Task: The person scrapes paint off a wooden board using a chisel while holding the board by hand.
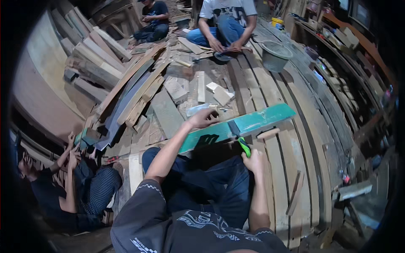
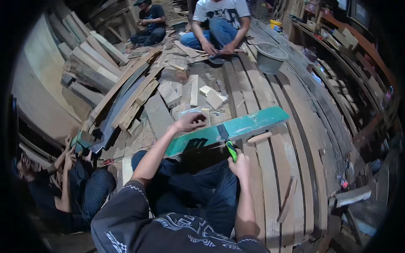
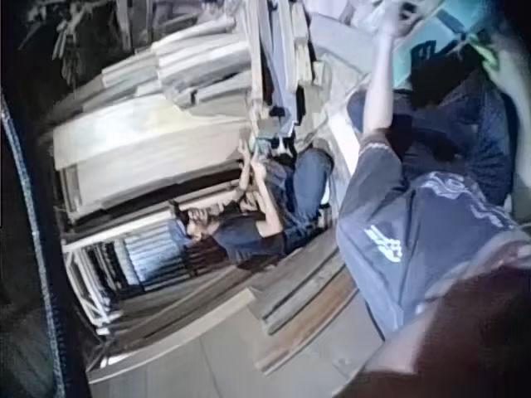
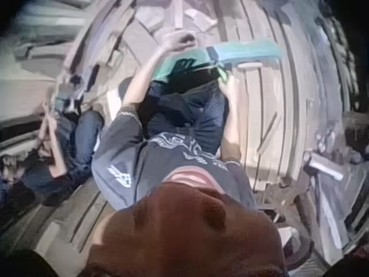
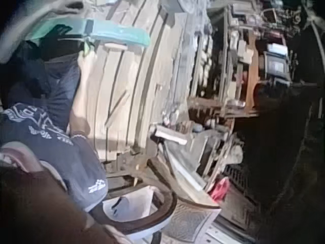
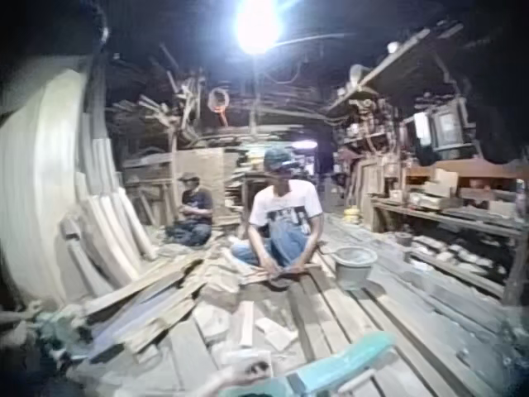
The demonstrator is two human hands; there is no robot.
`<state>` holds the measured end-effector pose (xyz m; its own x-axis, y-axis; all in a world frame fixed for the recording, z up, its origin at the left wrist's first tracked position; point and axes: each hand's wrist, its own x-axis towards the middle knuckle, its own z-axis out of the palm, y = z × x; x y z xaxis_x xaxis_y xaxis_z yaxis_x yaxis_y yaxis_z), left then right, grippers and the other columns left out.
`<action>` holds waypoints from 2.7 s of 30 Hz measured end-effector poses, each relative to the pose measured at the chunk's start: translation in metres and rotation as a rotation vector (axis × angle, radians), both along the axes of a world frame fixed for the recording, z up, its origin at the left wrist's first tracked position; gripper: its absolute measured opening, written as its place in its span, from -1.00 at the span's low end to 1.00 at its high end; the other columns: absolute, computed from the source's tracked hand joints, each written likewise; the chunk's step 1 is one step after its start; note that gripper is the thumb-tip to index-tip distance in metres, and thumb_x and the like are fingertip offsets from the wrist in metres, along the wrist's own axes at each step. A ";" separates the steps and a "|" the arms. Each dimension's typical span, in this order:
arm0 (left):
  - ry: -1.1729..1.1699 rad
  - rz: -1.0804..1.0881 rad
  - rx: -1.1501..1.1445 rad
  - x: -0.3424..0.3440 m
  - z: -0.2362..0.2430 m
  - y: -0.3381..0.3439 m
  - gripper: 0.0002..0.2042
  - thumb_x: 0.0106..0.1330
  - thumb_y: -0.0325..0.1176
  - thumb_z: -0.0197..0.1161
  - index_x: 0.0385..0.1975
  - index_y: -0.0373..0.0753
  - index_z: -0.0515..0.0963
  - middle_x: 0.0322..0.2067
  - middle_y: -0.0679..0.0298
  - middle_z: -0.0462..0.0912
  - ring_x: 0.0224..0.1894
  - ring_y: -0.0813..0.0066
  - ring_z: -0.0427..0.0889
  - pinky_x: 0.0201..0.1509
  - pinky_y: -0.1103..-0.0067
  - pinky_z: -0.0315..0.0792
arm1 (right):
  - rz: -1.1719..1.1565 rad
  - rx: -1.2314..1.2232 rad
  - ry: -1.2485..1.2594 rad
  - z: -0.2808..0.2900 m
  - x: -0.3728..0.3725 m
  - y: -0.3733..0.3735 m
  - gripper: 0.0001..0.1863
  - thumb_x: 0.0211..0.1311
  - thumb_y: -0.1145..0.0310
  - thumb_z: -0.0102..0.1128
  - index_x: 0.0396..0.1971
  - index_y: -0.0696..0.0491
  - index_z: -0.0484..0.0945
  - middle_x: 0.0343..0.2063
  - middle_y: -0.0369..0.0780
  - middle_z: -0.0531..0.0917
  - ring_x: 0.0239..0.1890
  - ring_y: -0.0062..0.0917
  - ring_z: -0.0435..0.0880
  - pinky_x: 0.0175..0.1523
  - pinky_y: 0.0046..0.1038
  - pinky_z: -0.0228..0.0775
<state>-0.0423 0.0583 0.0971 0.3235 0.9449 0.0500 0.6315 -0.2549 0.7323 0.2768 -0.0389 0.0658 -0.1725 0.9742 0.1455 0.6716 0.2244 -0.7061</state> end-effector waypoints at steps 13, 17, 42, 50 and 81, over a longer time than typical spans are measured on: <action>0.017 0.015 -0.220 -0.093 -0.060 -0.012 -0.44 0.29 0.05 0.36 0.06 -0.34 0.56 -0.09 0.02 0.69 -0.03 0.30 0.69 0.03 0.42 0.57 | -0.120 -0.158 -0.157 0.004 -0.068 -0.015 -0.51 0.25 0.17 0.24 0.13 0.08 0.53 -0.27 0.17 0.69 -0.15 0.13 0.66 -0.05 0.05 0.51; 0.280 0.177 -0.153 -0.091 -0.066 0.010 -0.30 0.22 0.15 0.37 0.11 -0.40 0.53 0.01 -0.10 0.67 0.08 0.00 0.65 0.16 0.32 0.51 | -0.131 -0.118 -0.236 0.003 -0.057 -0.022 -0.56 0.28 0.17 0.20 0.05 0.12 0.52 -0.25 0.18 0.69 -0.19 0.13 0.68 -0.07 0.09 0.52; 0.068 0.001 -0.190 -0.068 -0.063 -0.021 -0.45 0.25 0.01 0.34 0.00 -0.41 0.63 -0.09 -0.13 0.71 0.01 0.06 0.71 0.10 0.33 0.54 | -0.131 -0.193 -0.320 -0.004 -0.080 -0.017 -0.38 0.24 0.03 0.21 0.24 0.04 0.45 -0.22 0.17 0.69 -0.13 0.10 0.69 0.01 0.00 0.56; 0.058 -0.008 -0.142 -0.066 -0.073 -0.014 -0.42 0.34 0.11 0.27 0.02 -0.37 0.62 -0.01 -0.04 0.70 0.07 0.12 0.67 0.19 0.39 0.49 | -0.108 -0.196 -0.333 0.017 -0.075 -0.022 -0.45 0.22 0.05 0.23 0.08 0.13 0.52 -0.22 0.21 0.68 -0.12 0.13 0.68 0.02 0.03 0.54; 0.532 0.156 0.249 0.016 -0.091 -0.051 0.09 -0.34 0.19 0.57 0.23 -0.36 0.32 0.05 0.09 0.50 0.08 0.05 0.53 0.10 0.23 0.52 | 0.007 -0.176 -0.438 0.024 -0.074 -0.033 -0.29 0.31 0.31 0.09 0.48 -0.11 0.18 -0.57 0.13 0.65 -0.49 0.07 0.69 -0.28 0.03 0.57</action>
